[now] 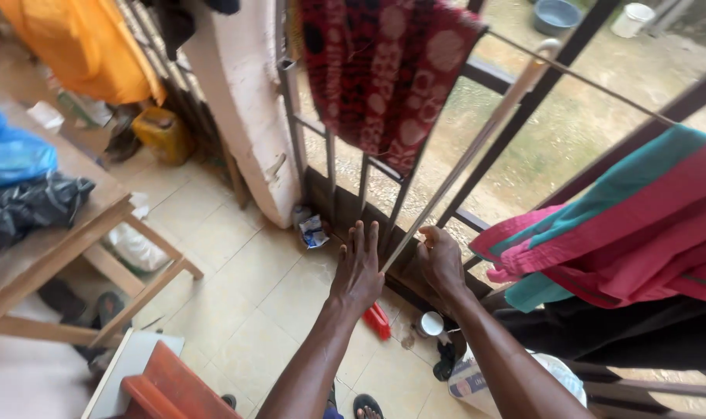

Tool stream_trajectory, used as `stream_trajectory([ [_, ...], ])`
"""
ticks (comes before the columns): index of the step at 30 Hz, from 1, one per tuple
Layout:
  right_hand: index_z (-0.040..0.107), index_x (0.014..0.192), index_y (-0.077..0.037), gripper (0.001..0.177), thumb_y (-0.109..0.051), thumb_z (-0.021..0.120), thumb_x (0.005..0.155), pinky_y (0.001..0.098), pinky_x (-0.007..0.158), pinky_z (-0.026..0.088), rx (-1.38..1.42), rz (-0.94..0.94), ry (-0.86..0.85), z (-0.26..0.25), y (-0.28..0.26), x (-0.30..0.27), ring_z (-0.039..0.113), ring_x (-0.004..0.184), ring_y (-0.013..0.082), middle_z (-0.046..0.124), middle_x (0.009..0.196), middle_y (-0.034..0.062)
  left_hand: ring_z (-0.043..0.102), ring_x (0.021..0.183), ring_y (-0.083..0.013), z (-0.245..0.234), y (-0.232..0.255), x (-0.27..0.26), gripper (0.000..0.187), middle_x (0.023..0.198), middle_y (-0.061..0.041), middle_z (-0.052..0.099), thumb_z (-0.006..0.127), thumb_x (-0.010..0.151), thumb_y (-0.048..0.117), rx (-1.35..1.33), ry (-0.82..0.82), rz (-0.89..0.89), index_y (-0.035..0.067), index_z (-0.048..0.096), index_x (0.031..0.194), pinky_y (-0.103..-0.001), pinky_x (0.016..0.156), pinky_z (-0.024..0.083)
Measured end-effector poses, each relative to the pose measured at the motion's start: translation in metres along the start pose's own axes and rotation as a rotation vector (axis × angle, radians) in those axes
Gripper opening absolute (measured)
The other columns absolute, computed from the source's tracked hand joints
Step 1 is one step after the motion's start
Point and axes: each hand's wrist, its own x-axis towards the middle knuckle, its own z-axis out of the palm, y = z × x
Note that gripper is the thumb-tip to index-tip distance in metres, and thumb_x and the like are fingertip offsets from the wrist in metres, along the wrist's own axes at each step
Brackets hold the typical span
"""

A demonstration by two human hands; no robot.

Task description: Repairing and assembling a broom by shaving the handle end with a knife and fitting it into the broom head.

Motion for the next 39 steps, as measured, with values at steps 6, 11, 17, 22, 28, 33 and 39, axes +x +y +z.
stream_trajectory([
  [6,0.067,0.125,-0.001,0.040,-0.011,0.070,0.087,0.0429,0.092,0.056,-0.005,0.059,0.091,-0.009,0.035,0.018,0.071,0.102,0.0314,0.072,0.114,0.0218,0.013,0.154,-0.0448,0.018,0.008,0.019,0.102,0.167,-0.028,0.005,0.072,0.088,0.016,-0.017,-0.070,0.037,0.006,0.000,0.160,-0.058,0.121,0.024],
  [11,0.050,0.141,0.002,0.060,-0.015,0.074,0.089,0.0453,0.095,0.054,0.038,0.080,0.274,-0.029,0.012,0.072,0.067,0.111,0.0356,0.067,0.120,0.0267,0.015,0.154,-0.0443,0.008,-0.004,0.033,0.103,0.166,-0.029,0.007,0.073,0.088,0.016,-0.040,-0.079,0.070,0.006,0.001,0.161,-0.058,0.120,0.025],
  [17,0.047,0.140,0.006,0.056,-0.024,0.073,0.100,0.0480,0.095,0.051,0.148,0.017,0.423,-0.041,0.013,0.154,0.063,0.108,0.0342,0.062,0.120,0.0276,0.017,0.153,-0.0440,-0.026,-0.006,0.055,0.102,0.166,-0.029,0.009,0.074,0.088,0.017,-0.079,-0.126,0.077,0.006,0.004,0.161,-0.057,0.121,0.026],
  [22,0.066,0.117,-0.004,0.035,-0.036,0.059,0.108,0.0396,0.078,0.055,0.323,0.276,0.325,-0.046,-0.029,0.148,0.067,0.086,0.0196,0.071,0.095,0.0114,0.017,0.153,-0.0434,-0.029,-0.010,0.063,0.099,0.166,-0.028,0.007,0.073,0.089,0.017,-0.080,-0.156,0.120,0.005,0.005,0.160,-0.056,0.120,0.026],
  [28,0.067,0.105,-0.006,0.028,-0.032,0.058,0.107,0.0334,0.073,0.055,0.408,0.141,0.317,-0.031,-0.035,0.109,0.069,0.081,0.0145,0.074,0.089,0.0082,0.021,0.153,-0.0425,-0.035,0.002,0.069,0.098,0.166,-0.027,0.011,0.075,0.090,0.019,-0.105,-0.200,0.131,0.006,0.008,0.160,-0.058,0.119,0.028],
  [33,0.065,0.103,-0.005,0.029,-0.033,0.058,0.104,0.0342,0.077,0.059,0.414,0.052,0.310,-0.026,-0.042,0.079,0.073,0.088,0.0152,0.076,0.091,0.0106,0.029,0.149,-0.0418,-0.027,0.021,0.084,0.101,0.164,-0.028,0.016,0.078,0.084,0.014,-0.225,-0.157,0.124,0.004,0.010,0.159,-0.051,0.117,0.038],
  [39,0.068,0.104,-0.003,0.033,-0.034,0.058,0.106,0.0437,0.073,0.060,0.313,0.100,0.168,-0.028,-0.069,0.032,0.071,0.088,0.0307,0.073,0.092,0.0217,0.049,0.136,-0.0445,-0.007,0.030,0.095,0.100,0.152,-0.033,0.039,0.080,0.078,0.010,-0.369,0.045,0.292,-0.002,0.015,0.154,-0.047,0.107,0.051],
])
